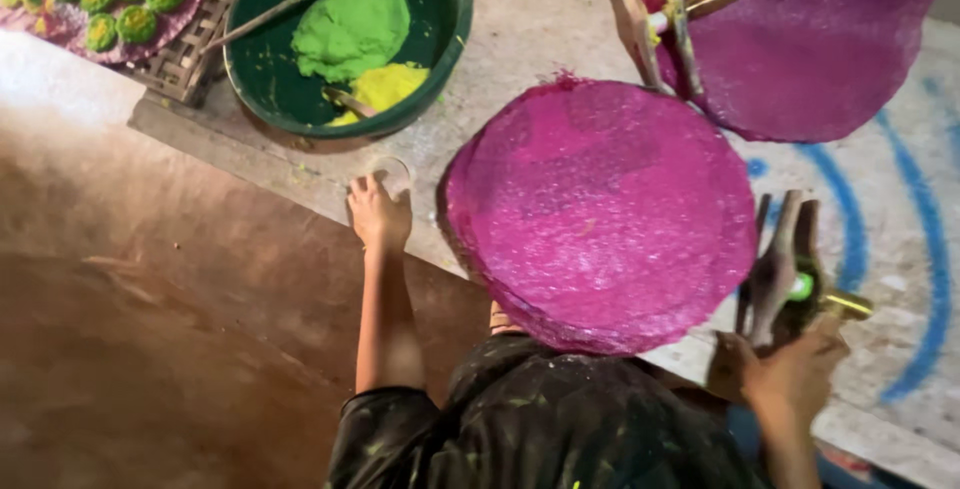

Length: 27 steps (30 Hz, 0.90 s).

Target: The person fills a hand-held stencil tool with green and yellow dough from a bowl and presses it onto a large purple circular base to create patterns.

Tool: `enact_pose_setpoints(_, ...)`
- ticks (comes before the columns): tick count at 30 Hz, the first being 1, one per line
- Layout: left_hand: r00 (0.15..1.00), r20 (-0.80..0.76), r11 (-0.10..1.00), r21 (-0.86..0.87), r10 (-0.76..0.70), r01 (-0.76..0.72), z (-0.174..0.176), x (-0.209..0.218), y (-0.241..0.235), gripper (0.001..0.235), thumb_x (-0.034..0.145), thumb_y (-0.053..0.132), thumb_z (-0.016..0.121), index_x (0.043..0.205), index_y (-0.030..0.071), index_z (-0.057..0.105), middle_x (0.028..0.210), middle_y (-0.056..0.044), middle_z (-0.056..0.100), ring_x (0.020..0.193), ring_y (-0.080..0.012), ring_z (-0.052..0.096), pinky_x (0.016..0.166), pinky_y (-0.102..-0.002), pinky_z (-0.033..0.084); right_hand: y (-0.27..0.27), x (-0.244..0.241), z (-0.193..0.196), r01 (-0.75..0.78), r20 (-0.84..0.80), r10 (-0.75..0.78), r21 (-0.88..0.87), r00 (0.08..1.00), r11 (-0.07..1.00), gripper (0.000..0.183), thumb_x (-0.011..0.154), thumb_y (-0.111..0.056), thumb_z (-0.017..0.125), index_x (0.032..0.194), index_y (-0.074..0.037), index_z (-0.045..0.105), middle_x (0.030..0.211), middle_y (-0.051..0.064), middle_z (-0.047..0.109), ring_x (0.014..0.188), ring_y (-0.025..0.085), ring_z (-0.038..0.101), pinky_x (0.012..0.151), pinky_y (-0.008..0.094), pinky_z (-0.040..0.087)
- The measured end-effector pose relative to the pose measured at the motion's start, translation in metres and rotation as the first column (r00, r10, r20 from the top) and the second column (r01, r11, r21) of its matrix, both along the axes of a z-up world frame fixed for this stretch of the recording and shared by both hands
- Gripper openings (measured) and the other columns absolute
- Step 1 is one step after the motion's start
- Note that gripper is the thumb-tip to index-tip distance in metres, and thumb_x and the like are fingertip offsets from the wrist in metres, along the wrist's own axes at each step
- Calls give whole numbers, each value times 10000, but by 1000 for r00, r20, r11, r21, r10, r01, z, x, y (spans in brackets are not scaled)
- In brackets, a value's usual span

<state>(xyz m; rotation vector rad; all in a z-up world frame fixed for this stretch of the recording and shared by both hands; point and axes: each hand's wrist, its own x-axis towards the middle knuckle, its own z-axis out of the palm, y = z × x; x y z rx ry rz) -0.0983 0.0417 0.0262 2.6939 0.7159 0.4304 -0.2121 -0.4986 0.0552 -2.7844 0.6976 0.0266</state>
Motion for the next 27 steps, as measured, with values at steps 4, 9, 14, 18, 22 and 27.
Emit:
enact_pose_setpoints(4,998,-61,989,-145,-7,-2,0,6,16,519,778,351,850,1183,119,624,1270,-173,538,1185,-388,568,917,-497,515,-2,-8,-18,134,27,-133,-12,991,991,1032,720,-344,952,1482,75,397,1248,300,649,1097,491,638,918,568,504)
enact_pose_setpoints(9,975,-103,978,51,-198,204,-24,13,54,221,874,295,753,1021,136,704,1179,-123,626,1144,-347,595,943,-466,524,-30,-14,-59,160,278,-133,-79,951,984,573,845,-241,896,1220,61,586,1090,239,695,1046,414,670,857,493,537)
enact_pose_setpoints(14,965,-45,962,80,-257,260,-35,-2,45,116,843,265,719,885,172,774,1110,-87,673,1132,-333,603,900,-478,487,-57,-4,-77,-157,536,-430,739,727,655,286,942,-84,683,1132,17,494,919,60,514,728,181,450,646,315,370)
enact_pose_setpoints(18,964,83,955,183,-253,235,-5,-23,21,200,752,253,755,931,174,793,1146,-103,686,1124,-336,608,886,-469,469,-45,7,-57,-413,564,-465,822,682,392,169,979,-51,585,1106,-4,484,870,50,447,652,132,371,601,261,313)
enact_pose_setpoints(22,915,221,918,-137,-338,373,54,-27,0,117,837,154,766,952,166,784,1096,-12,724,1075,-251,643,917,-414,472,11,33,5,-569,595,-412,798,690,199,350,998,-134,629,1295,-15,488,1021,88,529,835,171,497,747,290,423)
enact_pose_setpoints(27,568,260,555,-127,-781,822,88,-27,-63,146,842,146,788,982,186,793,1074,33,719,1022,-193,644,885,-378,472,55,42,60,-405,393,-263,914,881,12,560,924,-209,659,1432,-85,458,1160,92,570,1021,215,571,877,346,500)
